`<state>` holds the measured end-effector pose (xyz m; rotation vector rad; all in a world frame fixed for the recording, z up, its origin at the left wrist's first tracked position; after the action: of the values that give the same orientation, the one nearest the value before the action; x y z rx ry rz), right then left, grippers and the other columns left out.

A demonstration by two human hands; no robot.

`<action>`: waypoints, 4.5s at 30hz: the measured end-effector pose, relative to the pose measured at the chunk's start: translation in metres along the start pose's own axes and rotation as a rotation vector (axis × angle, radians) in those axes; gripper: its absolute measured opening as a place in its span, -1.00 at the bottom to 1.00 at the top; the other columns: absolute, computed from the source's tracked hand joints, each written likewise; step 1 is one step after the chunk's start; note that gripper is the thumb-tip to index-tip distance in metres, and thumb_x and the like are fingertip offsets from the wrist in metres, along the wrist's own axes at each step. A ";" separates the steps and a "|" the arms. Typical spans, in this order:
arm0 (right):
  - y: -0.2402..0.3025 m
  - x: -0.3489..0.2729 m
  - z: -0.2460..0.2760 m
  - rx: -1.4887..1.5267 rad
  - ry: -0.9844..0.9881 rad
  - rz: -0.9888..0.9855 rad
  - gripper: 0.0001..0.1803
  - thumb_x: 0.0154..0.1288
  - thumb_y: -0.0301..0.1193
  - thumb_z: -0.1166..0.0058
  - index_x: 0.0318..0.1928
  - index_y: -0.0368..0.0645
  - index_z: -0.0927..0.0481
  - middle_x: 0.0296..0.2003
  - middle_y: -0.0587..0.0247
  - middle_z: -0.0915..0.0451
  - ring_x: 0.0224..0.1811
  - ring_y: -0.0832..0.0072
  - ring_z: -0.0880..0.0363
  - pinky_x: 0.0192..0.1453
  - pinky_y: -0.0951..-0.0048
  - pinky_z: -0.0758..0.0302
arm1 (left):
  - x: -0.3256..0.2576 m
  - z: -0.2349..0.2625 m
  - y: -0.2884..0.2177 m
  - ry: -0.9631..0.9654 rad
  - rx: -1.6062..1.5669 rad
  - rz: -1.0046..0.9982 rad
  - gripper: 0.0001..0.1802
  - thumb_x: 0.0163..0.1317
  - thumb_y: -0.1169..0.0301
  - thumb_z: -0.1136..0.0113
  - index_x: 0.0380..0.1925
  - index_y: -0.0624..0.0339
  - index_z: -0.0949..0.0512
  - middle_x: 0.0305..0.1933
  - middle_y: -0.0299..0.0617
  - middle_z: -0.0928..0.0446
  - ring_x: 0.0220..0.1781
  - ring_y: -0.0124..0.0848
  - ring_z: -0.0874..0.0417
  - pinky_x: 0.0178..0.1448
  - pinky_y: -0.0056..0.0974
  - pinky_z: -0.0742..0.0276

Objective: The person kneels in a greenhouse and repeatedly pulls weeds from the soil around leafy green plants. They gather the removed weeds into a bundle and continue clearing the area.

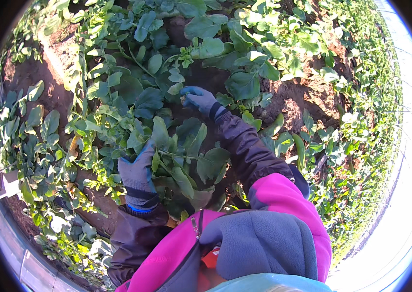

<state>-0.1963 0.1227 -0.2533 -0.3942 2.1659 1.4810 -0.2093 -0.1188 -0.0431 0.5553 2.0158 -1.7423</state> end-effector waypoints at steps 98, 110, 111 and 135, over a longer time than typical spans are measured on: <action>-0.149 -0.264 -0.180 -1.361 0.370 0.213 -0.64 0.11 -0.23 -0.01 -0.08 -0.05 -0.56 0.31 0.13 -0.18 0.16 0.13 -0.38 0.22 0.23 -0.32 | 0.001 0.138 0.191 0.256 1.462 -0.085 -0.48 0.08 -0.10 -0.12 -0.09 -0.01 -0.57 -0.12 -0.13 -0.62 -0.08 -0.13 -0.61 -0.03 -0.13 -0.49; -0.135 -0.266 -0.188 -1.514 0.409 0.019 -0.59 0.14 -0.20 0.03 0.01 -0.03 -0.51 0.27 0.13 -0.22 0.17 0.19 -0.37 0.21 0.24 -0.32 | -0.085 0.167 0.173 0.424 0.500 -0.070 -0.75 0.26 0.33 -0.14 -0.17 0.28 -0.47 -0.34 -0.17 -0.61 -0.55 -0.45 -0.62 -0.54 -0.45 -0.46; -0.133 -0.267 -0.189 -1.521 0.417 0.018 -0.59 0.14 -0.20 0.03 0.01 -0.03 -0.51 0.28 0.14 -0.22 0.17 0.20 -0.37 0.21 0.24 -0.33 | -0.093 0.171 0.168 0.435 0.474 -0.026 -0.73 0.27 0.36 -0.12 -0.13 0.30 -0.44 -0.29 -0.13 -0.60 -0.48 -0.39 -0.66 -0.49 -0.41 -0.53; -0.137 -0.269 -0.183 -1.419 0.339 0.126 -0.58 0.17 -0.28 0.04 0.07 -0.03 -0.47 0.36 0.36 -0.07 0.24 0.22 -0.31 0.28 0.27 -0.28 | -0.181 0.225 0.175 0.070 0.374 -0.237 -0.64 0.29 0.26 -0.10 -0.05 0.30 -0.48 -0.24 -0.13 -0.62 -0.34 -0.41 -0.66 -0.23 -0.38 -0.60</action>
<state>0.0555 -0.1067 -0.1627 -0.9924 0.9319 2.9804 0.0497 -0.3228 -0.1167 0.5121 1.8705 -2.2973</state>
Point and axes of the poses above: each hand's wrist, its own x-axis towards the middle knuckle, its own z-axis out of the back of the hand, y = z × x, the point moved 1 cm from there along x, towards the middle knuckle
